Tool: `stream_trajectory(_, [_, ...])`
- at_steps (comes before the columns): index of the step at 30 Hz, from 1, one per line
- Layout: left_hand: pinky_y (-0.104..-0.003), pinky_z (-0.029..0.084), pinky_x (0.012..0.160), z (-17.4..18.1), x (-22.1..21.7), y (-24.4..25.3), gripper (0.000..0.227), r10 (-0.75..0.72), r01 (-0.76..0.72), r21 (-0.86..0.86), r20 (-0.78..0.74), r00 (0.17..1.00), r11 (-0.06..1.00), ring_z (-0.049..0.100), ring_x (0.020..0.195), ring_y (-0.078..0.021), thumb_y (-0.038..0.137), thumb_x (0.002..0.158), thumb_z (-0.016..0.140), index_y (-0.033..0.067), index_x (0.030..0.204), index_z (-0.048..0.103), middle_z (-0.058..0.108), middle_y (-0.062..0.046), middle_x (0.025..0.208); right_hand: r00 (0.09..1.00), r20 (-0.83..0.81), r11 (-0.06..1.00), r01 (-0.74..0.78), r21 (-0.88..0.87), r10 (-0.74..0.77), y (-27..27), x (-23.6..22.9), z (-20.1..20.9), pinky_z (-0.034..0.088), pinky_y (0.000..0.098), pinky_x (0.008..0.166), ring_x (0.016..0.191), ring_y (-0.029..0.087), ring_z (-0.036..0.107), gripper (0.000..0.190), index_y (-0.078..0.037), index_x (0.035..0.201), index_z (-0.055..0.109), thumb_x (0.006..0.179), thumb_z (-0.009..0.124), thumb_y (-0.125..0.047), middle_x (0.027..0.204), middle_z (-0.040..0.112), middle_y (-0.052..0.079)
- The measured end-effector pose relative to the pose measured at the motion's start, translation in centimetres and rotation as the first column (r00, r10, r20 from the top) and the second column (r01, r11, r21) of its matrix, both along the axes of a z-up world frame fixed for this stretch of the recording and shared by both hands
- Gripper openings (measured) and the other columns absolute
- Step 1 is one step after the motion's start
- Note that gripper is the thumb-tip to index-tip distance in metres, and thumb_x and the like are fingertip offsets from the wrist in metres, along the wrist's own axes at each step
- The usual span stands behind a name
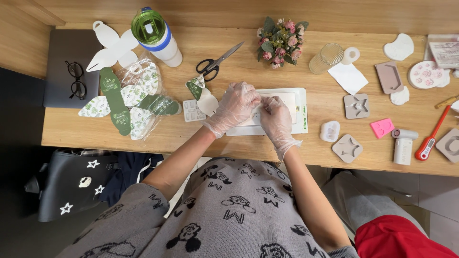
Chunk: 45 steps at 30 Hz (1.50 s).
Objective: Putting on protective gloves and inspecting decorative wax shapes and silicone molds on a workbench in a candle studio.
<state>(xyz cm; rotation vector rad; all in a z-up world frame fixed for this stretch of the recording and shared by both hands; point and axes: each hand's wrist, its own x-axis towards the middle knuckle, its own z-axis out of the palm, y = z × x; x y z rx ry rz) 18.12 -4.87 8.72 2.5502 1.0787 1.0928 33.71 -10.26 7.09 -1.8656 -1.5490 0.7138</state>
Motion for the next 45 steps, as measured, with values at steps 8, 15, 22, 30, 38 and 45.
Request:
stream_trajectory(8, [-0.038, 0.051, 0.072, 4.2, -0.6, -0.2, 0.011, -0.125, 0.148, -0.09, 0.226, 0.966, 0.985, 0.064, 0.077, -0.0279, 0.009, 0.087, 0.072, 0.0159, 0.081, 0.066, 0.062, -0.003, 0.077, 0.943, -0.303, 0.99, 0.135, -0.03, -0.138, -2.1, 0.0, 7.8, 0.055, 0.0357, 0.078, 0.091, 0.02, 0.06, 0.033, 0.0, 0.13, 0.06, 0.097, 0.064, 0.0, 0.104, 0.057, 0.011])
stream_trajectory(15, [-0.033, 0.05, 0.076, 10.1, -0.2, -1.1, 0.009, -0.154, 0.184, -0.07, 0.311, 0.938, 0.98, 0.065, 0.083, -0.0227, 0.014, 0.093, 0.072, 0.0194, 0.087, 0.069, 0.066, 0.003, 0.085, 0.441, -0.883, 0.977, -0.054, -0.206, -0.161, -2.6, 1.2, 9.6, 0.06, 0.0316, 0.07, 0.079, 0.026, 0.076, 0.028, 0.0, 0.1, 0.062, 0.102, 0.056, -0.028, 0.09, 0.075, 0.018])
stream_trajectory(22, [-0.038, 0.05, 0.08, 14.8, -0.1, -3.1, 0.011, -0.188, 0.174, 0.075, 0.284, 0.94, 0.982, 0.064, 0.082, -0.0251, 0.017, 0.092, 0.076, 0.0126, 0.1, 0.07, 0.063, -0.003, 0.088, 0.711, -0.68, 0.969, 0.247, 0.003, -0.179, -3.8, -0.5, 15.6, 0.039, 0.0253, 0.07, 0.072, 0.014, 0.063, 0.018, -0.005, 0.074, 0.058, 0.088, 0.067, -0.012, 0.069, 0.067, 0.009])
stream_trajectory(30, [-0.038, 0.051, 0.076, 16.9, 0.3, -3.8, 0.001, -0.244, 0.196, 0.202, 0.25, 0.937, 0.96, 0.064, 0.078, -0.0253, 0.013, 0.096, 0.07, 0.0125, 0.097, 0.07, 0.063, -0.002, 0.087, 0.872, -0.464, 0.956, 0.254, 0.148, -0.16, -5.0, 0.4, 15.5, 0.051, 0.0277, 0.069, 0.072, 0.014, 0.068, 0.018, -0.007, 0.08, 0.072, 0.09, 0.078, -0.021, 0.068, 0.069, 0.007])
stream_trajectory(38, [-0.039, 0.047, 0.078, 16.9, 0.9, -4.0, 0.005, -0.224, 0.164, 0.266, 0.217, 0.95, 0.95, 0.063, 0.077, -0.0257, 0.017, 0.097, 0.068, 0.0124, 0.095, 0.07, 0.063, -0.002, 0.086, 0.844, -0.507, 0.948, 0.284, 0.147, -0.175, -5.6, 0.1, 17.4, 0.053, 0.026, 0.064, 0.065, 0.01, 0.064, 0.012, -0.006, 0.077, 0.072, 0.086, 0.076, -0.013, 0.063, 0.067, 0.007])
stream_trajectory(45, [-0.038, 0.047, 0.084, 17.6, 1.2, -4.6, 0.016, -0.223, 0.223, 0.039, 0.346, 0.911, 0.974, 0.064, 0.088, -0.0223, 0.03, 0.1, 0.065, 0.0157, 0.106, 0.07, 0.066, -0.002, 0.095, 0.713, -0.692, 0.96, 0.261, 0.107, -0.116, -6.1, 1.2, 18.9, 0.05, 0.0244, 0.065, 0.064, 0.014, 0.066, 0.009, -0.001, 0.08, 0.07, 0.086, 0.069, -0.006, 0.066, 0.067, 0.01])
